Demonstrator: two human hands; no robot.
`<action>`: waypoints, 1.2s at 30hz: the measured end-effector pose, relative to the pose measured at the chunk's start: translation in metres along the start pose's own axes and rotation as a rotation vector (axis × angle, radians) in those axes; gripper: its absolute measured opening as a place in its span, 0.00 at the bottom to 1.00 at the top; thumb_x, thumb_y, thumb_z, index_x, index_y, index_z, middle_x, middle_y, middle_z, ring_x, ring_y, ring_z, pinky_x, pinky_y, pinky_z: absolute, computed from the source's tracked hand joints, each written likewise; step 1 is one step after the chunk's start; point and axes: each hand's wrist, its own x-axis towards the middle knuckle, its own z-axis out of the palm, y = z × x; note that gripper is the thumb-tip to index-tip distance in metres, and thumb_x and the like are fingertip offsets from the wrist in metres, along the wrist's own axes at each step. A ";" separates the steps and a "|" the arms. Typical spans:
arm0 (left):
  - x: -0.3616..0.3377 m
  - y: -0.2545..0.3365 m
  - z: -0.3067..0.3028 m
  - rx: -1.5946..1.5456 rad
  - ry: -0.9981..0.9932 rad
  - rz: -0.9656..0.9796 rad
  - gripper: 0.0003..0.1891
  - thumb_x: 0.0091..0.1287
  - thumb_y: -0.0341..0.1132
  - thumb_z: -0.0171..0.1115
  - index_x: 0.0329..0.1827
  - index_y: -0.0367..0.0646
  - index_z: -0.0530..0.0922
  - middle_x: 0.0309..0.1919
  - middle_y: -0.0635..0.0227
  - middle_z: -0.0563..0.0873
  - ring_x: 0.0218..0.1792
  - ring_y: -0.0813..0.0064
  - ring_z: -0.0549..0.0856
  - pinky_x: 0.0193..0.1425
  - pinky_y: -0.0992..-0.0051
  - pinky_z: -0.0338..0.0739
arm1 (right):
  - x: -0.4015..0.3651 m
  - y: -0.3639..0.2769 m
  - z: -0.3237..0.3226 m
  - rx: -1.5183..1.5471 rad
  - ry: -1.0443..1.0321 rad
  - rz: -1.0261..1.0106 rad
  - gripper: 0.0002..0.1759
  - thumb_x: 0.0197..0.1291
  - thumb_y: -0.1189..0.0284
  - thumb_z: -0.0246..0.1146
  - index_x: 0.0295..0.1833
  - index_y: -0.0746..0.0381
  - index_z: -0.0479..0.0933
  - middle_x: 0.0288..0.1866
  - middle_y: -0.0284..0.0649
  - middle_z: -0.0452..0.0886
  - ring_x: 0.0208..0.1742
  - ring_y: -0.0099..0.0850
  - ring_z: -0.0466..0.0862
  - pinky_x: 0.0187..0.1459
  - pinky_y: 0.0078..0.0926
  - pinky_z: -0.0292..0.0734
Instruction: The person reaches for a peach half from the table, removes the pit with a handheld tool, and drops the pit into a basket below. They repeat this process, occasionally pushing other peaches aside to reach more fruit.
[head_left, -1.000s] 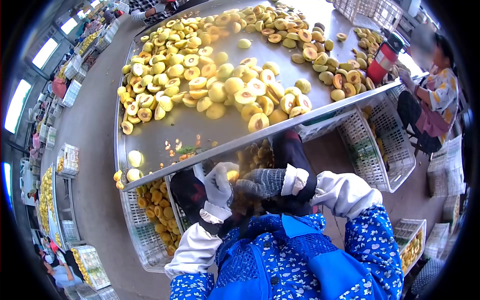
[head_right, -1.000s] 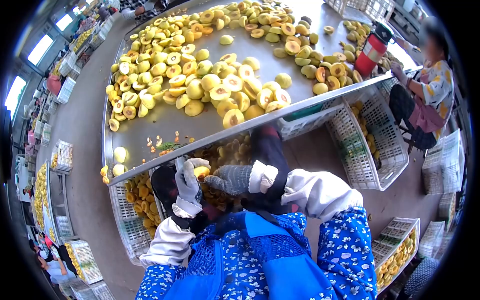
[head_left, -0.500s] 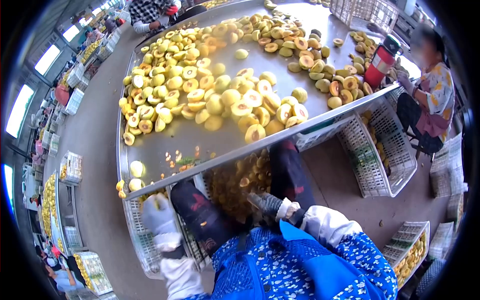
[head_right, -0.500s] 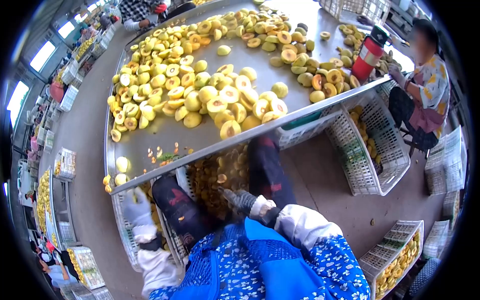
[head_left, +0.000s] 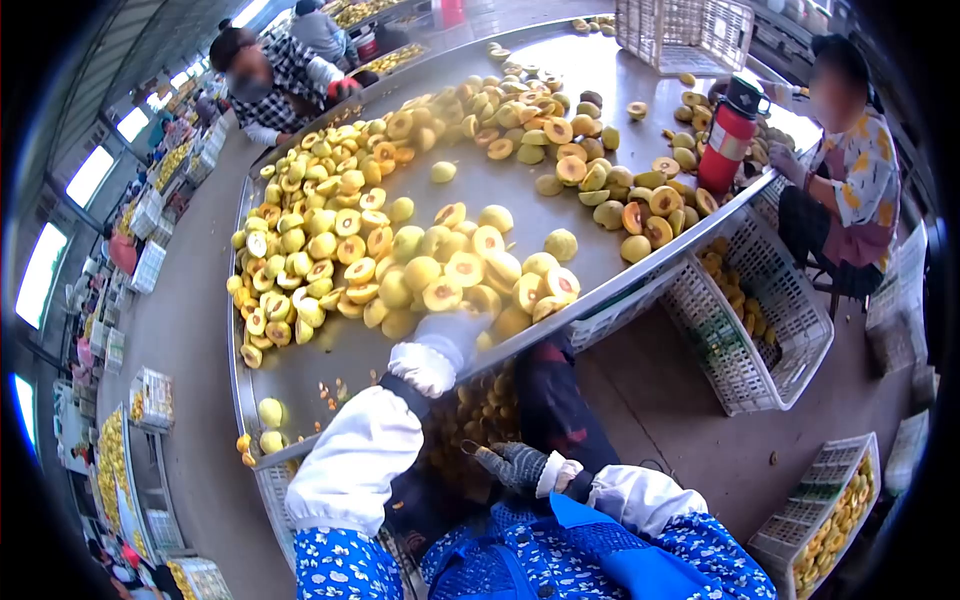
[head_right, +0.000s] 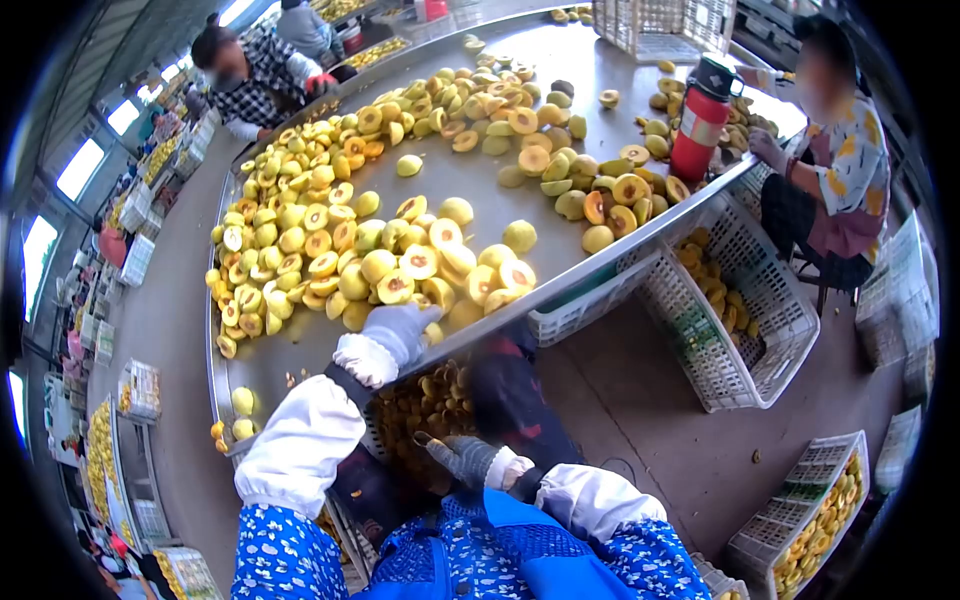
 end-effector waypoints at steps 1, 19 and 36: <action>-0.003 -0.006 0.009 -0.051 0.078 0.017 0.18 0.62 0.42 0.58 0.55 0.56 0.70 0.42 0.60 0.83 0.44 0.56 0.83 0.48 0.61 0.77 | 0.000 0.003 0.002 -0.012 0.040 -0.006 0.25 0.67 0.58 0.46 0.61 0.64 0.67 0.43 0.58 0.79 0.45 0.53 0.80 0.47 0.41 0.74; -0.122 -0.025 0.098 -2.232 0.801 -0.275 0.25 0.70 0.59 0.45 0.51 0.45 0.72 0.33 0.65 0.81 0.26 0.71 0.81 0.28 0.78 0.75 | 0.016 -0.105 -0.045 0.151 0.363 -0.163 0.21 0.70 0.57 0.49 0.42 0.65 0.76 0.31 0.54 0.81 0.34 0.47 0.82 0.38 0.41 0.74; -0.107 0.017 0.141 -2.148 1.237 -0.403 0.22 0.71 0.52 0.46 0.47 0.39 0.74 0.38 0.60 0.81 0.37 0.64 0.82 0.44 0.68 0.80 | 0.049 -0.092 -0.008 -0.238 0.433 -0.274 0.17 0.69 0.63 0.49 0.50 0.66 0.71 0.28 0.55 0.77 0.31 0.52 0.80 0.31 0.44 0.74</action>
